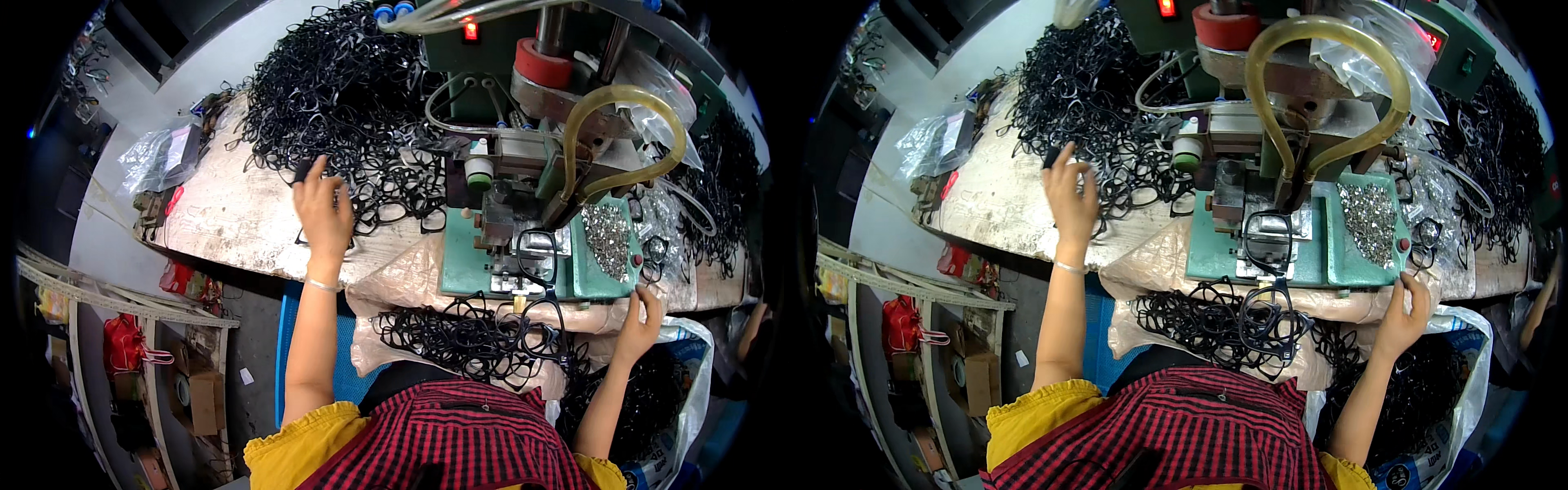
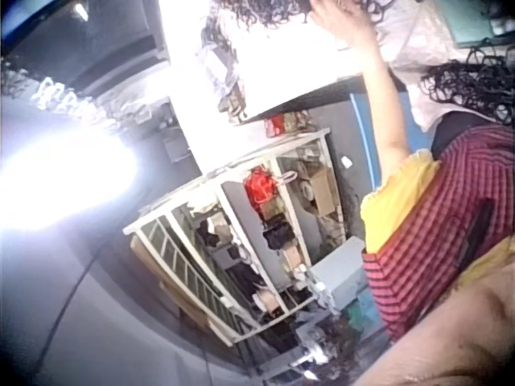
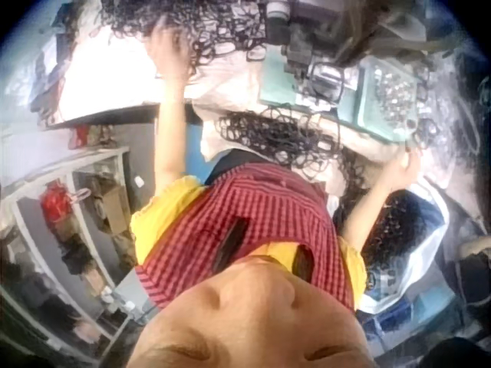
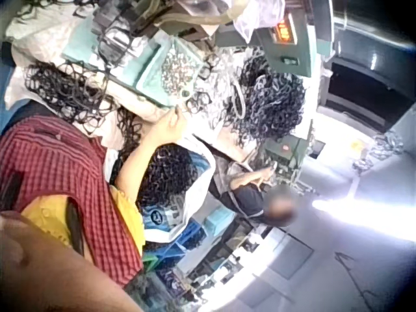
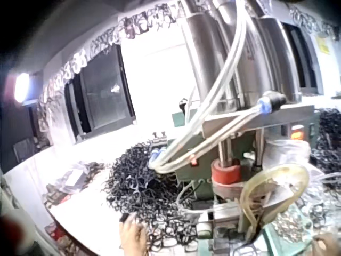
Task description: The person assembles eyeglasses by placing frames into a machine, inserting small metal components, and operating the machine to secure them. The person repeatedly picks frames from a pile, loads them into the machine, and places finished units into a white sack.
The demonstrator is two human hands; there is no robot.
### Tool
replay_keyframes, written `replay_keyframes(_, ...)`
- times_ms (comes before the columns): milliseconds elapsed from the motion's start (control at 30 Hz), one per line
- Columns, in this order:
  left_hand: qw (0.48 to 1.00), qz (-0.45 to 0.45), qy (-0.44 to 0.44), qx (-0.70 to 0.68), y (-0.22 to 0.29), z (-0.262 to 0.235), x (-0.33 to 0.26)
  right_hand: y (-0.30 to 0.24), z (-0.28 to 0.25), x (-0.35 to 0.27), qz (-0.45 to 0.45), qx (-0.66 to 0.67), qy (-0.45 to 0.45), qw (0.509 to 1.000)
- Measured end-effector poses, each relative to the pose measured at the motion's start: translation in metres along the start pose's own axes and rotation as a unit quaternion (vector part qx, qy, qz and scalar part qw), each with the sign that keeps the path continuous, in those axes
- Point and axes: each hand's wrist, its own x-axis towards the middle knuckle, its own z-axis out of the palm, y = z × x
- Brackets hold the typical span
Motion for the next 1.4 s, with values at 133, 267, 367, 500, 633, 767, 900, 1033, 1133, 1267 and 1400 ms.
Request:
replay_keyframes(133,0.996,-0.059,-0.06,0.037,0.002,-0.01,0.001,-0.017,-0.011,-0.006,0.061,0.079,-0.046,0.994)
replay_keyframes(267,0.979,-0.003,-0.175,0.106,-0.023,0.031,-0.016,-0.12,0.021,0.035,-0.057,0.245,-0.19,0.949)
replay_keyframes(367,0.993,0.044,-0.09,0.07,-0.017,0.058,-0.011,-0.146,0.067,0.053,-0.06,0.293,-0.139,0.944)
replay_keyframes(500,0.997,0.068,-0.004,0.019,0.032,0.033,0.008,-0.159,0.078,0.046,0.035,0.413,-0.138,0.9)
replay_keyframes(633,0.989,-0.043,-0.007,-0.139,0.05,0.019,0.012,-0.167,0.078,0.034,0.081,0.451,-0.138,0.878)
replay_keyframes(767,0.865,-0.237,0.019,-0.442,0.1,0.004,0.013,-0.169,0.076,0.037,0.098,0.487,-0.179,0.849)
replay_keyframes(900,0.767,-0.162,0.116,-0.61,0.147,-0.052,0.027,-0.191,0.07,0.037,0.157,0.556,-0.186,0.795)
replay_keyframes(1033,0.803,0.104,0.047,-0.584,0.171,-0.096,0.031,-0.195,0.048,0.032,0.081,0.484,-0.209,0.846)
replay_keyframes(1133,0.833,0.229,-0.092,-0.496,0.191,-0.08,0.029,-0.15,0.047,0.053,-0.03,0.267,-0.216,0.939)
replay_keyframes(1267,0.829,0.311,-0.129,-0.447,0.201,-0.048,0.022,-0.05,0.066,0.052,-0.104,-0.169,-0.072,0.977)
replay_keyframes(1400,0.825,0.298,-0.111,-0.468,0.202,-0.04,0.019,-0.041,0.078,0.054,-0.125,-0.087,-0.058,0.987)
